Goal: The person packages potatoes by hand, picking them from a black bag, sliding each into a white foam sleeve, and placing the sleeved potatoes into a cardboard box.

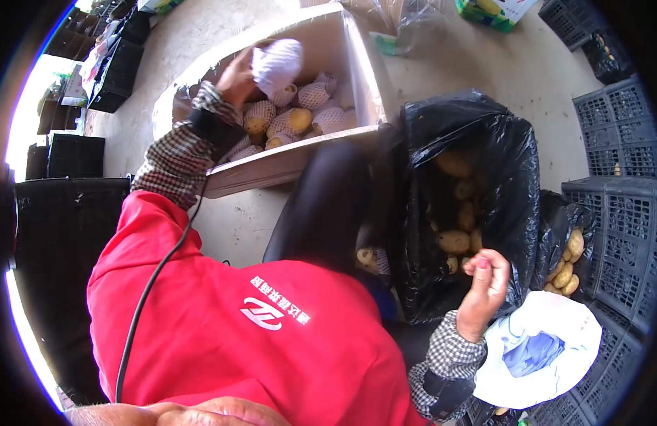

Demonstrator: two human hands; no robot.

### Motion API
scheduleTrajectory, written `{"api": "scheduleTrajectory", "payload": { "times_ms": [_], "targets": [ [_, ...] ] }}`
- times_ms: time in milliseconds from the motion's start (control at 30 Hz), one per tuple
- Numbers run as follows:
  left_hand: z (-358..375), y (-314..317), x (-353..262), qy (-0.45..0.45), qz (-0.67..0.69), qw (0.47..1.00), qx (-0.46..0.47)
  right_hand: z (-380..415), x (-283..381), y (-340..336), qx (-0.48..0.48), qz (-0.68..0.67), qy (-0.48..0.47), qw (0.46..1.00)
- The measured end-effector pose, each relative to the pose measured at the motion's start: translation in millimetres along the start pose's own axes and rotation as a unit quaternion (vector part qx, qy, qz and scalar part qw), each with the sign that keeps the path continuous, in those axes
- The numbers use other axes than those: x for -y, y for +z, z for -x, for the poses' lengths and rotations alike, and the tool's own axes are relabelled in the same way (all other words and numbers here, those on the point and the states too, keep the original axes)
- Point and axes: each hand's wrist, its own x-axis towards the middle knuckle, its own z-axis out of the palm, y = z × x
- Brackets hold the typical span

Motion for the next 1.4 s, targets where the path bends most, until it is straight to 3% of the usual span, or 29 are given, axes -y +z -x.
{"api": "scheduleTrajectory", "payload": {
  "times_ms": [67,100,133,233,333,400,467,567,600,667,733,833,900,933,1000,1100,1133,1167,1233,1300,1333,1400],
  "targets": [
    [-12.0,-49.8,26.2,0.05,-0.305,0.949,-0.067,-5.4,-8.6,-7.8,-0.041,-0.016,0.014,0.999],
    [-10.1,-48.1,26.0,0.081,-0.487,0.865,-0.085,-8.5,-10.9,-10.9,-0.043,-0.01,0.019,0.999],
    [-15.3,-58.0,43.3,0.064,-0.577,0.813,-0.031,-12.3,-13.0,-13.8,-0.043,-0.011,0.023,0.999],
    [-29.2,-66.6,118.9,-0.066,-0.664,0.71,0.224,-17.7,-11.8,-23.3,-0.062,-0.007,0.042,0.997],
    [-39.4,-75.4,164.9,-0.145,-0.681,0.629,0.344,-19.6,-10.4,-51.7,-0.088,0.005,0.044,0.995],
    [-64.2,-60.0,157.9,-0.173,-0.66,0.633,0.366,-18.6,-9.7,-76.8,-0.096,-0.023,0.034,0.995],
    [-89.0,-21.1,123.8,-0.181,-0.618,0.682,0.348,-17.1,-21.7,-107.0,-0.147,-0.041,0.042,0.987],
    [-100.7,98.8,64.1,-0.109,-0.444,0.812,0.363,-4.5,-50.6,-139.4,-0.191,-0.059,0.029,0.979],
    [-95.6,147.6,50.1,-0.092,-0.372,0.832,0.402,0.4,-55.1,-147.0,-0.202,-0.057,0.024,0.977],
    [-82.1,243.9,42.1,-0.056,-0.294,0.809,0.506,12.7,-63.9,-167.9,-0.232,-0.057,0.025,0.971],
    [-72.0,324.4,73.3,0.041,-0.361,0.716,0.597,25.9,-78.8,-191.3,-0.269,-0.056,0.035,0.961],
    [-71.4,397.0,176.3,0.138,-0.473,0.543,0.68,52.1,-109.5,-227.6,-0.348,-0.052,0.066,0.934],
    [-65.0,437.6,209.9,0.017,-0.584,0.428,0.69,75.7,-124.6,-249.9,-0.396,0.006,0.105,0.912],
    [-68.5,436.1,245.6,0.048,-0.599,0.423,0.679,84.2,-130.1,-257.7,-0.425,0.016,0.124,0.897],
    [-79.9,426.2,323.7,0.007,-0.648,0.332,0.685,99.1,-135.7,-273.6,-0.44,0.058,0.158,0.882],
    [-63.0,383.2,347.1,-0.029,-0.671,0.371,0.641,116.0,-139.3,-284.7,-0.453,0.148,0.201,0.856],
    [-50.6,366.1,342.7,-0.076,-0.714,0.354,0.6,120.7,-143.2,-285.4,-0.44,0.172,0.221,0.853],
    [-40.9,351.6,337.0,-0.121,-0.752,0.333,0.555,123.9,-160.1,-299.7,-0.411,0.303,0.196,0.837],
    [-30.5,315.4,321.5,-0.188,-0.793,0.316,0.485,124.5,-162.2,-302.0,-0.39,0.364,0.221,0.817],
    [-27.5,317.8,309.8,-0.182,-0.776,0.355,0.488,125.4,-171.1,-331.3,-0.377,0.436,0.206,0.79],
    [-25.5,337.1,304.3,-0.153,-0.743,0.4,0.514,130.0,-193.6,-364.7,-0.381,0.459,0.189,0.78],
    [-26.3,379.8,293.5,-0.103,-0.691,0.473,0.537,143.9,-229.7,-428.5,-0.359,0.44,0.177,0.804]
  ]
}}
